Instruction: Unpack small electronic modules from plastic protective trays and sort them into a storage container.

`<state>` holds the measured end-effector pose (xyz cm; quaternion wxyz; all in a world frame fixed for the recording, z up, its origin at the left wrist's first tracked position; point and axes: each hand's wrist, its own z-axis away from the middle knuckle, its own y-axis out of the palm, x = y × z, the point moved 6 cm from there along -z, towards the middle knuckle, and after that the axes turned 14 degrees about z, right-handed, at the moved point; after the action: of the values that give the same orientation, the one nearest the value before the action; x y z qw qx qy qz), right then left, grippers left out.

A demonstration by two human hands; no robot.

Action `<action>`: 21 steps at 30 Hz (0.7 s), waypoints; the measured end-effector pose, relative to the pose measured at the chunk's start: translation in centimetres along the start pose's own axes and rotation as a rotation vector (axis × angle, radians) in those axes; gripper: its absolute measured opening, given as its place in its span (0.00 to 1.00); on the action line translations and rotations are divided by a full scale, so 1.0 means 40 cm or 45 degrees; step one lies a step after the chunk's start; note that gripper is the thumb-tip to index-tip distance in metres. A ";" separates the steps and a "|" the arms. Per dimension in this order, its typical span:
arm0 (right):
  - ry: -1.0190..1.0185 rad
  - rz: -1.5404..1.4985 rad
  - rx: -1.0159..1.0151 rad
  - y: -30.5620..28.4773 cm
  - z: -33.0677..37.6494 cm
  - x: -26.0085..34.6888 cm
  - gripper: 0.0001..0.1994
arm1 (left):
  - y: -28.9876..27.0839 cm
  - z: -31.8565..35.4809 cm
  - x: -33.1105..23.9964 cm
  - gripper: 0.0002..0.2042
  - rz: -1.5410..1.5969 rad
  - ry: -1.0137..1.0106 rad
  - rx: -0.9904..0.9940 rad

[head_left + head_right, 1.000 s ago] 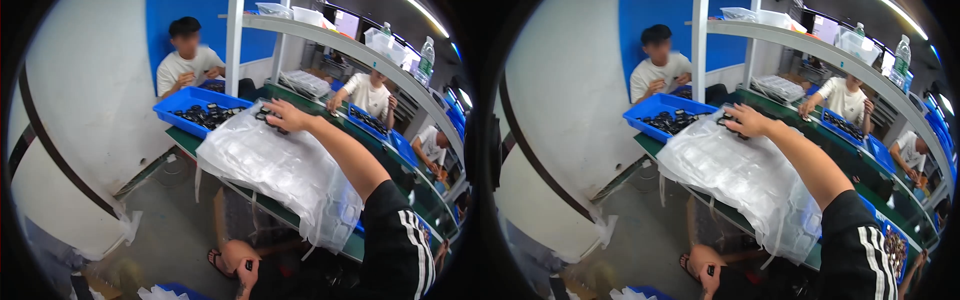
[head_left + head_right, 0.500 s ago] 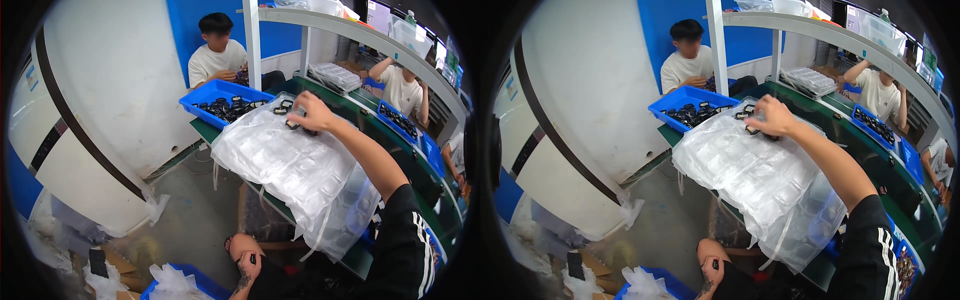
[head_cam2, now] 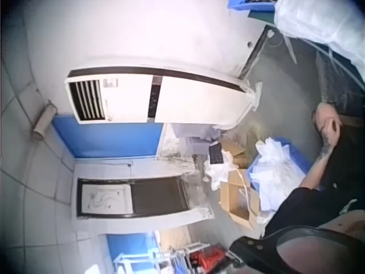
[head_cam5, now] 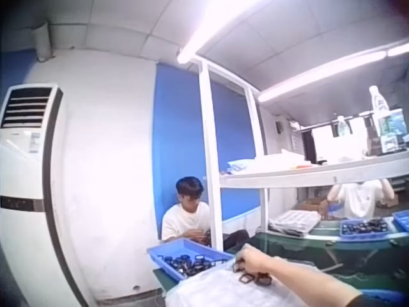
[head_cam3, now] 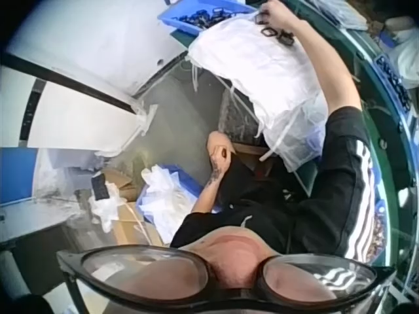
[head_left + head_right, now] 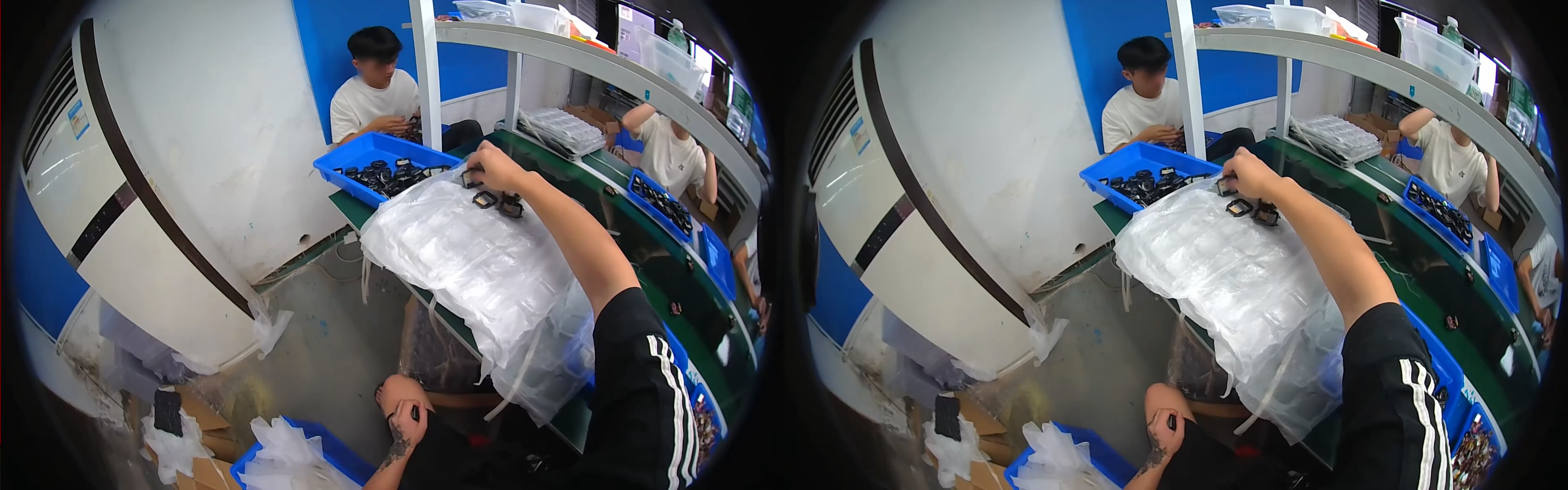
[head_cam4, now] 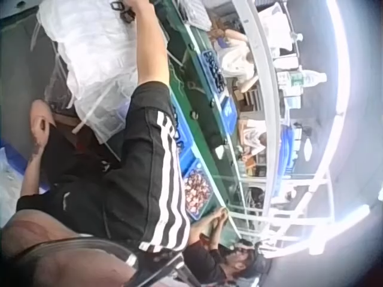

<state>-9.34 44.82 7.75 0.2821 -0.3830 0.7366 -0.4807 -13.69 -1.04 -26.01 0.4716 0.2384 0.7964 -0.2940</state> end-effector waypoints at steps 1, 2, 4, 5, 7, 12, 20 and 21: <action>-0.001 -0.002 0.005 -0.010 -0.008 0.009 0.09 | -0.004 -0.002 0.000 0.03 -0.001 0.009 0.002; 0.020 -0.020 -0.094 -0.039 -0.015 0.009 0.09 | -0.008 -0.002 0.001 0.03 -0.022 -0.013 0.009; 0.139 -0.150 -0.255 -0.093 -0.005 0.004 0.10 | -0.025 0.000 -0.002 0.03 -0.025 -0.028 0.003; 0.172 -0.220 -0.254 -0.107 0.004 -0.029 0.09 | -0.030 -0.002 -0.011 0.03 -0.019 -0.026 -0.008; 0.261 -0.455 0.070 -0.097 0.031 -0.075 0.08 | -0.048 -0.013 -0.011 0.03 0.079 -0.073 -0.087; 0.171 -0.083 0.451 -0.056 0.135 -0.069 0.19 | -0.128 -0.255 -0.348 0.04 0.367 0.148 -0.287; 0.106 0.102 0.545 -0.060 0.171 -0.038 0.27 | 0.185 -0.776 -0.713 0.06 -0.003 0.440 0.521; 0.040 0.125 0.539 -0.076 0.165 -0.018 0.27 | 0.229 -0.824 -0.692 0.08 -0.154 0.463 0.566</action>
<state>-2.88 41.45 8.08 0.3676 -0.2714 0.6414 -0.6162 -15.59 25.49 9.04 0.2389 0.3368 0.7967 -0.4414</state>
